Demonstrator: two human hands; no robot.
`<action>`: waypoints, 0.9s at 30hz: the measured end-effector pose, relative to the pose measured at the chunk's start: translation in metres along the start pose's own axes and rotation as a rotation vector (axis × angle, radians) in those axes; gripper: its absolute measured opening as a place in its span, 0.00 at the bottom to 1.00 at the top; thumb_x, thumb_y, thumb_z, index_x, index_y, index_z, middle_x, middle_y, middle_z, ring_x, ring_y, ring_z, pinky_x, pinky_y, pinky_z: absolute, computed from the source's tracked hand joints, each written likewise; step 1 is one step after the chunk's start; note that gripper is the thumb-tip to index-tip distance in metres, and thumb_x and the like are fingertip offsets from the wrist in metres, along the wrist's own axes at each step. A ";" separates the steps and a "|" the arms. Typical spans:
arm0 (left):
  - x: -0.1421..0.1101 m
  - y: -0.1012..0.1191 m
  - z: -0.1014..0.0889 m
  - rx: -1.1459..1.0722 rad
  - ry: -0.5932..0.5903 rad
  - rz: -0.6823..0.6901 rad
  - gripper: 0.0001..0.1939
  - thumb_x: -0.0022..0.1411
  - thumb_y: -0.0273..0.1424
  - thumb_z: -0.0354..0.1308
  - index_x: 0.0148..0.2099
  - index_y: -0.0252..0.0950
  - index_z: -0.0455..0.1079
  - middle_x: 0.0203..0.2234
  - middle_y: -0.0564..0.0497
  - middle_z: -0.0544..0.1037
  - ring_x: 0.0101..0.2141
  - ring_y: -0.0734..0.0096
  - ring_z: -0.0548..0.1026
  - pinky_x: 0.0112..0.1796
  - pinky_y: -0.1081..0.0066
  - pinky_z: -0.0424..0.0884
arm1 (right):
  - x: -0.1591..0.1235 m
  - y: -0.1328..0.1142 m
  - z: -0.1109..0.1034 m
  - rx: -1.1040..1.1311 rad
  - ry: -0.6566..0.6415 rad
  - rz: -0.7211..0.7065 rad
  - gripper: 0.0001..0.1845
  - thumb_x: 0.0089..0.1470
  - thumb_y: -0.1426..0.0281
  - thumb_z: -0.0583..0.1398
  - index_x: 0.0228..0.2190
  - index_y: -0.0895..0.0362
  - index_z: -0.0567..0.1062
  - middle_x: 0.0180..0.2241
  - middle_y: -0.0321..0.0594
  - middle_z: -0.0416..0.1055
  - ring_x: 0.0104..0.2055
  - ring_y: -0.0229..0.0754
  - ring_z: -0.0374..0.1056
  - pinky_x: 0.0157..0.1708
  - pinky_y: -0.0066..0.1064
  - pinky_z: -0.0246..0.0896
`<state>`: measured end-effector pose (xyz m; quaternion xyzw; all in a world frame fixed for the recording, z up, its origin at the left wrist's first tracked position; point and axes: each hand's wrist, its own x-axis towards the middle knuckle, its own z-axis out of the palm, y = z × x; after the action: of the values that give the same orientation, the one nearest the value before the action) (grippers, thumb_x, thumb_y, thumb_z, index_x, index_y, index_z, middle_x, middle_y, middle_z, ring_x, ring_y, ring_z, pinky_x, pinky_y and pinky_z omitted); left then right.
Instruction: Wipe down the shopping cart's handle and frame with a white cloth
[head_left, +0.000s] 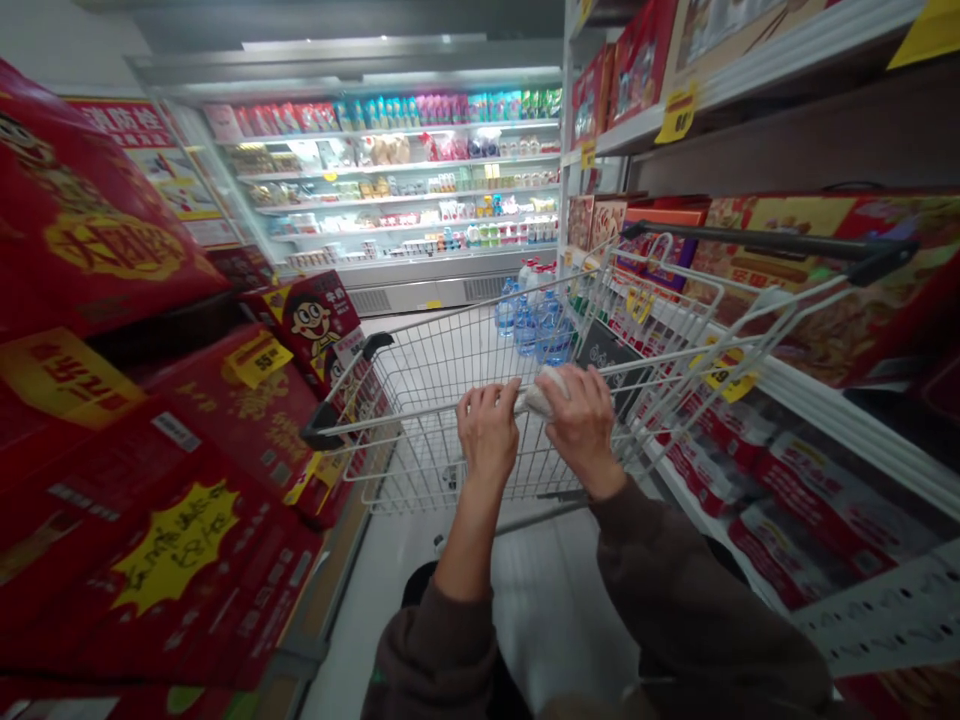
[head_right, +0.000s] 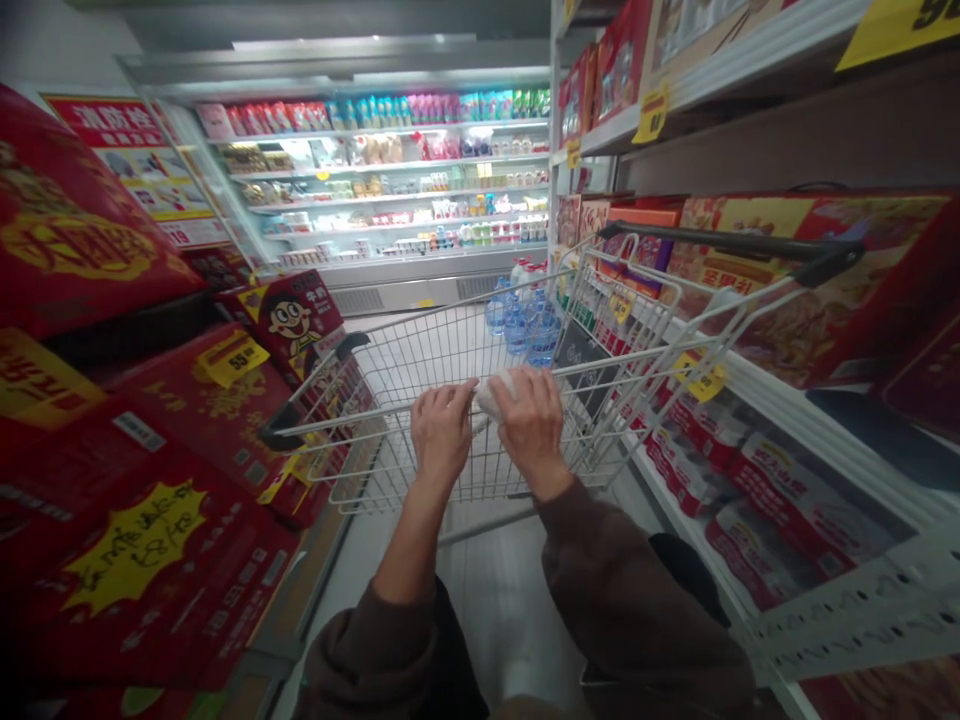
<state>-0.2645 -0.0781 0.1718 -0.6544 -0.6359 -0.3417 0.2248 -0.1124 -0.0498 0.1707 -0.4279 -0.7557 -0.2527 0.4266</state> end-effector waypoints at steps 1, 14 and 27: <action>-0.002 -0.005 -0.003 0.007 0.003 -0.009 0.17 0.70 0.26 0.48 0.55 0.44 0.72 0.42 0.48 0.80 0.45 0.61 0.72 0.55 0.60 0.60 | -0.002 0.016 -0.004 -0.006 -0.030 0.016 0.28 0.46 0.78 0.58 0.51 0.50 0.72 0.52 0.42 0.71 0.58 0.49 0.62 0.66 0.48 0.49; -0.014 -0.006 -0.002 -0.014 0.112 -0.109 0.14 0.72 0.32 0.47 0.49 0.40 0.74 0.41 0.48 0.80 0.46 0.61 0.71 0.60 0.58 0.54 | -0.001 -0.026 0.008 -0.017 0.060 0.119 0.26 0.47 0.79 0.57 0.49 0.53 0.73 0.53 0.44 0.71 0.60 0.49 0.62 0.64 0.46 0.53; -0.032 -0.046 -0.033 0.149 0.135 -0.293 0.19 0.73 0.38 0.43 0.35 0.40 0.72 0.30 0.48 0.76 0.37 0.60 0.69 0.50 0.57 0.58 | -0.007 0.060 0.009 -0.116 0.242 0.370 0.24 0.46 0.73 0.59 0.47 0.54 0.75 0.48 0.48 0.74 0.52 0.52 0.66 0.58 0.49 0.58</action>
<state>-0.3133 -0.1195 0.1638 -0.5119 -0.7314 -0.3662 0.2627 -0.0626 -0.0156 0.1606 -0.5498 -0.5918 -0.2626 0.5278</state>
